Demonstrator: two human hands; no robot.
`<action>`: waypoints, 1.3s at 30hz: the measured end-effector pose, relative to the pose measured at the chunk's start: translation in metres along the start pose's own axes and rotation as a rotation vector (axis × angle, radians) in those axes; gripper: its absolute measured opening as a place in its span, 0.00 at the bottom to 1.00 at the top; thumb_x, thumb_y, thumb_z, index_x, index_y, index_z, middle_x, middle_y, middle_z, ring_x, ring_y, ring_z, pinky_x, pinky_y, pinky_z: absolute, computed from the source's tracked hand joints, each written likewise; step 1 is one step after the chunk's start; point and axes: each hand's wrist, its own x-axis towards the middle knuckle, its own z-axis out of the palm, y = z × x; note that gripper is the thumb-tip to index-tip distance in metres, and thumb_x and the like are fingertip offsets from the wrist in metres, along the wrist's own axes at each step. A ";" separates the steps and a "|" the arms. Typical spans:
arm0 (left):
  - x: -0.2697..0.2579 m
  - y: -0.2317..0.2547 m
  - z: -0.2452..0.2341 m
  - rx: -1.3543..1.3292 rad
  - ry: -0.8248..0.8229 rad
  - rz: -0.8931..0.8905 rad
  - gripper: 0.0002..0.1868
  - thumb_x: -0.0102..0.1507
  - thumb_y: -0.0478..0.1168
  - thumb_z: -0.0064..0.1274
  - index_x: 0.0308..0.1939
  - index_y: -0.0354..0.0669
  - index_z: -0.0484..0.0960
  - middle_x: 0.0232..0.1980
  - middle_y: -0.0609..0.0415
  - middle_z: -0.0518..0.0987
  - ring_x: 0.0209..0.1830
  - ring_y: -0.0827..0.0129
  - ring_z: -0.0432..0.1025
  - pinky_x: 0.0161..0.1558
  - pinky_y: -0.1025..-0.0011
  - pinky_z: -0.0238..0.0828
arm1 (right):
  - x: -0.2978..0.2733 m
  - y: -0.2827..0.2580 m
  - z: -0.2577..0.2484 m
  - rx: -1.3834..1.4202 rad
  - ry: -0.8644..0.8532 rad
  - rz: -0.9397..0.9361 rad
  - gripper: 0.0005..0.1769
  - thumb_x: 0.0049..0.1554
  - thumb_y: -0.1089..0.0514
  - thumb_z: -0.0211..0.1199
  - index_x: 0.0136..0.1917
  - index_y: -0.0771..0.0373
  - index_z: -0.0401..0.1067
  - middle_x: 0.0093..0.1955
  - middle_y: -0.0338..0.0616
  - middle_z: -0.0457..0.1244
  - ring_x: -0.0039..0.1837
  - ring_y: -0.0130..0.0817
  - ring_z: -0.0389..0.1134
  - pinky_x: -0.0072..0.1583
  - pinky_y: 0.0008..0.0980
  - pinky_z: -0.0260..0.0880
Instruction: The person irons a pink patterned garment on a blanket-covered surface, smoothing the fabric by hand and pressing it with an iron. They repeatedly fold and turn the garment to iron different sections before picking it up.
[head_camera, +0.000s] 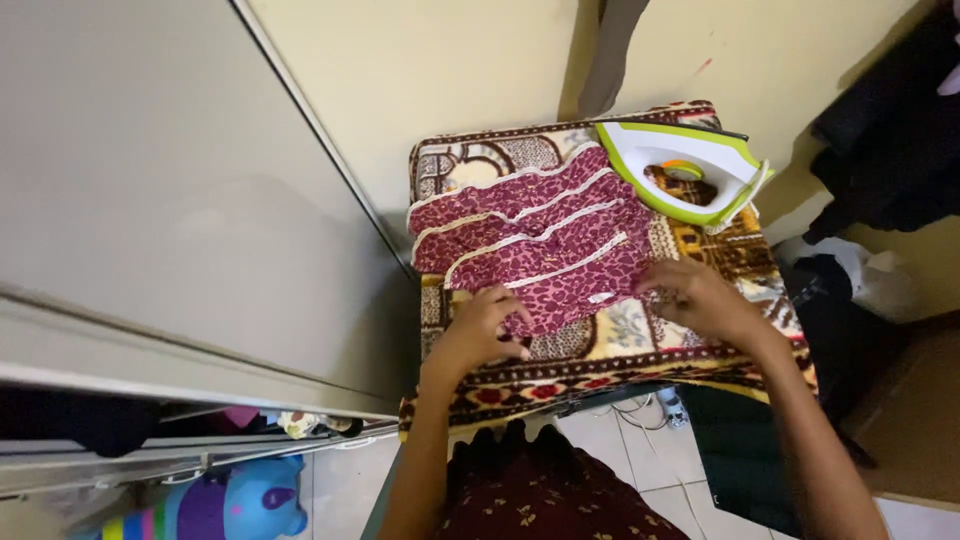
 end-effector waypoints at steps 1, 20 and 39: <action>0.000 -0.012 0.010 0.016 0.095 0.083 0.18 0.52 0.47 0.68 0.41 0.46 0.83 0.50 0.53 0.76 0.54 0.62 0.70 0.59 0.59 0.66 | -0.007 0.006 0.010 -0.063 0.085 0.001 0.13 0.51 0.61 0.68 0.51 0.59 0.79 0.57 0.45 0.70 0.60 0.44 0.70 0.61 0.44 0.71; -0.031 0.142 -0.083 -0.016 0.821 0.599 0.08 0.76 0.38 0.47 0.55 0.39 0.77 0.51 0.48 0.81 0.48 0.57 0.78 0.51 0.63 0.77 | 0.013 -0.080 -0.099 0.471 1.150 0.000 0.02 0.78 0.64 0.51 0.60 0.65 0.62 0.57 0.39 0.61 0.53 0.26 0.69 0.57 0.27 0.77; 0.027 -0.056 -0.048 0.219 0.925 -0.021 0.13 0.66 0.35 0.50 0.53 0.35 0.79 0.53 0.36 0.79 0.52 0.44 0.74 0.55 0.52 0.70 | 0.185 -0.020 0.026 0.055 0.272 0.024 0.21 0.64 0.56 0.55 0.70 0.63 0.66 0.71 0.57 0.59 0.70 0.52 0.62 0.69 0.46 0.63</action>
